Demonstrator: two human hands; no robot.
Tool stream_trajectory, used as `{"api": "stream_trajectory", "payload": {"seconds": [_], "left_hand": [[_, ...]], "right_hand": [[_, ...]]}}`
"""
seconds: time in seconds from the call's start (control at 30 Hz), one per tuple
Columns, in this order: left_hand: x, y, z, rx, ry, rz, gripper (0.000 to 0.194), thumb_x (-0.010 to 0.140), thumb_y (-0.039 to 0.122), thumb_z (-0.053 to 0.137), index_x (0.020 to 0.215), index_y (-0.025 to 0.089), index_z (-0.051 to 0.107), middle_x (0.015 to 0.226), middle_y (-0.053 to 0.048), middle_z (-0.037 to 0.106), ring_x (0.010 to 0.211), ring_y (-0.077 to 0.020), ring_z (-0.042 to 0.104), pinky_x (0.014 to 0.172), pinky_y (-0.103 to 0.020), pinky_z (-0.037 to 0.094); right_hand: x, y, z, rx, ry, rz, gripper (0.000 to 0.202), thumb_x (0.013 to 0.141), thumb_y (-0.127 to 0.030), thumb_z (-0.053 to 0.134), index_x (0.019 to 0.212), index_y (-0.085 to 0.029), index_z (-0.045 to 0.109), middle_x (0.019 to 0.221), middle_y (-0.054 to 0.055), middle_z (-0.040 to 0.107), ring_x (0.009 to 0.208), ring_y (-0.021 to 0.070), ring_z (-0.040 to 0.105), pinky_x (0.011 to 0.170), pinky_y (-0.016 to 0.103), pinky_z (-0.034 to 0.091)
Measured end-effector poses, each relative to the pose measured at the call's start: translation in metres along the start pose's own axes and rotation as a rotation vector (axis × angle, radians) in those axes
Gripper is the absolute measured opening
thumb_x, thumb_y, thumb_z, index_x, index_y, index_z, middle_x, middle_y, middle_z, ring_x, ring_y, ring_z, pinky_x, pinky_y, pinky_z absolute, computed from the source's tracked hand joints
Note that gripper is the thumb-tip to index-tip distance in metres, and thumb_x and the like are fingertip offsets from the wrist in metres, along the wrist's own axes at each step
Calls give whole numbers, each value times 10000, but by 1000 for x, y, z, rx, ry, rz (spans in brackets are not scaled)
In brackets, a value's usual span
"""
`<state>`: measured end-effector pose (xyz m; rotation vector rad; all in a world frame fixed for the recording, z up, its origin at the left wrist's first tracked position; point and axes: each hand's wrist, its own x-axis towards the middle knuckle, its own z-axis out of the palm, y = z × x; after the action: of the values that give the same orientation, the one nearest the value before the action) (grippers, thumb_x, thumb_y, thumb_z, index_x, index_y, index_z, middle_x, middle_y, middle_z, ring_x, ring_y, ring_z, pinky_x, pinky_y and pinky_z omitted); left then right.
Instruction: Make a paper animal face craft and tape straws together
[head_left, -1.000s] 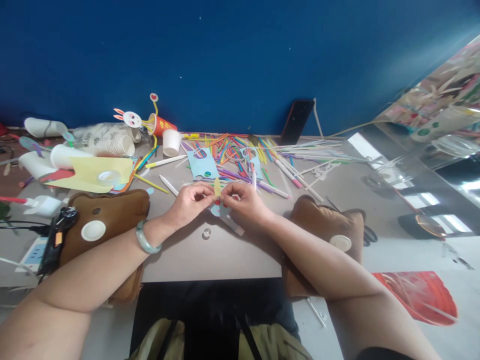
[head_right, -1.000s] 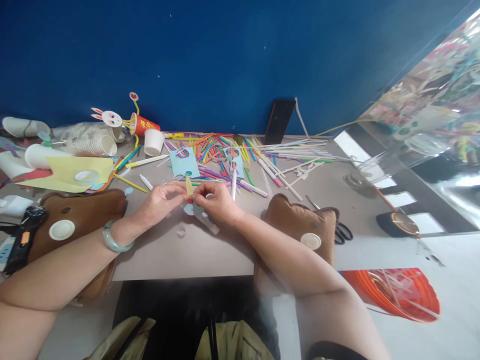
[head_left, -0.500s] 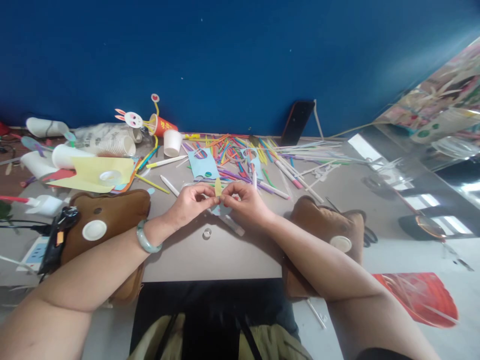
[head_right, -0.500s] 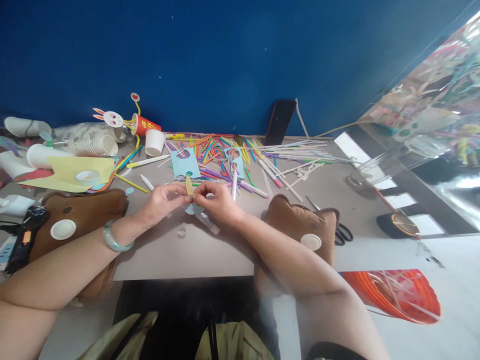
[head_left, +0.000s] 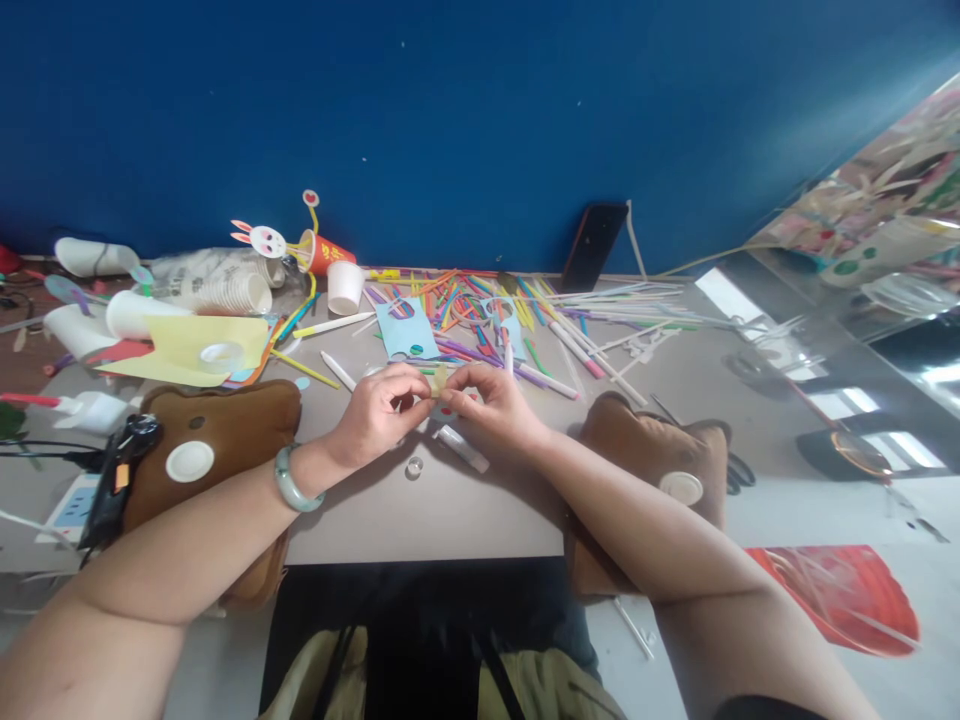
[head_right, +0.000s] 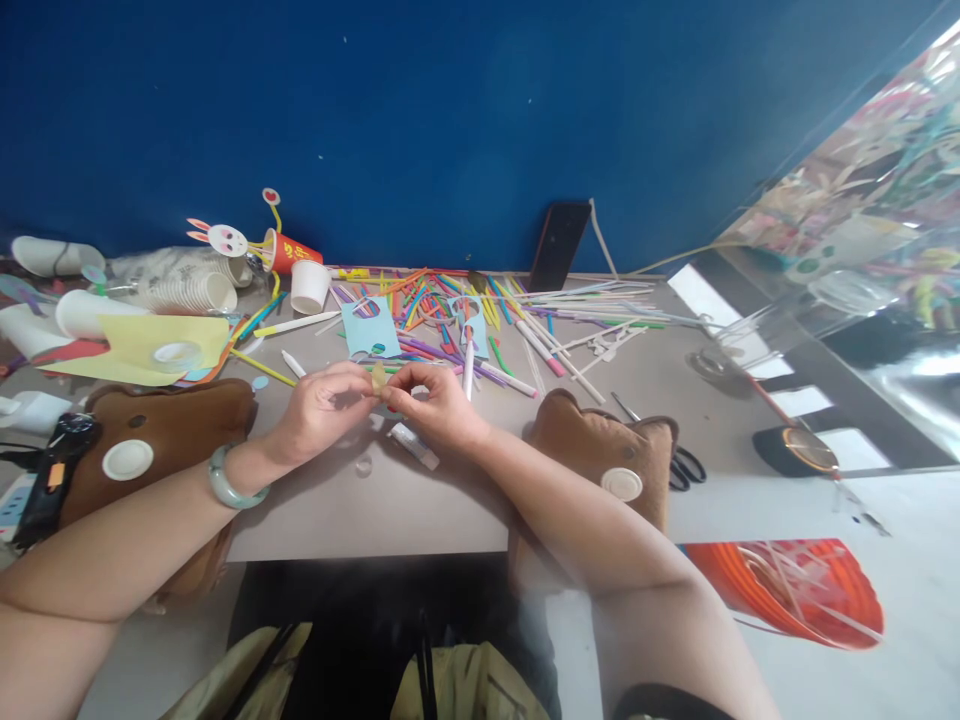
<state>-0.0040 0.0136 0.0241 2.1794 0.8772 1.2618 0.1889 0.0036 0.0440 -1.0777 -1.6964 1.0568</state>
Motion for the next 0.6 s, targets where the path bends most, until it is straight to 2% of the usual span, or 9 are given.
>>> {"api": "stream_trajectory", "payload": {"seconds": [0.27,0.4,0.6], "left_hand": [[-2,6,-7,290,-20,334,46,876,132,607,898,163,633,915,-71,702,827,-154,674,731,-262,543],[-3,8,-9,362,-40,371,45,891,148,587,904,170,625,925,-70,709,826,-155,684,725,-257,546],[-2,9,-8,341,-38,363,42,887,144,599,900,168,632,908,-66,713,809,-151,685,718,-256,550]], "right_hand": [[-1,-1,-3,37,-26,32,191,819,-301,627,690,-165,591,658,-8,577,620,109,496,596,237,406],[0,1,-3,31,-33,18,180,811,-293,637,693,-161,603,672,-3,591,640,113,507,625,244,415],[-2,0,-1,37,17,28,176,816,-308,637,713,-167,607,693,4,615,646,122,535,613,245,437]]}}
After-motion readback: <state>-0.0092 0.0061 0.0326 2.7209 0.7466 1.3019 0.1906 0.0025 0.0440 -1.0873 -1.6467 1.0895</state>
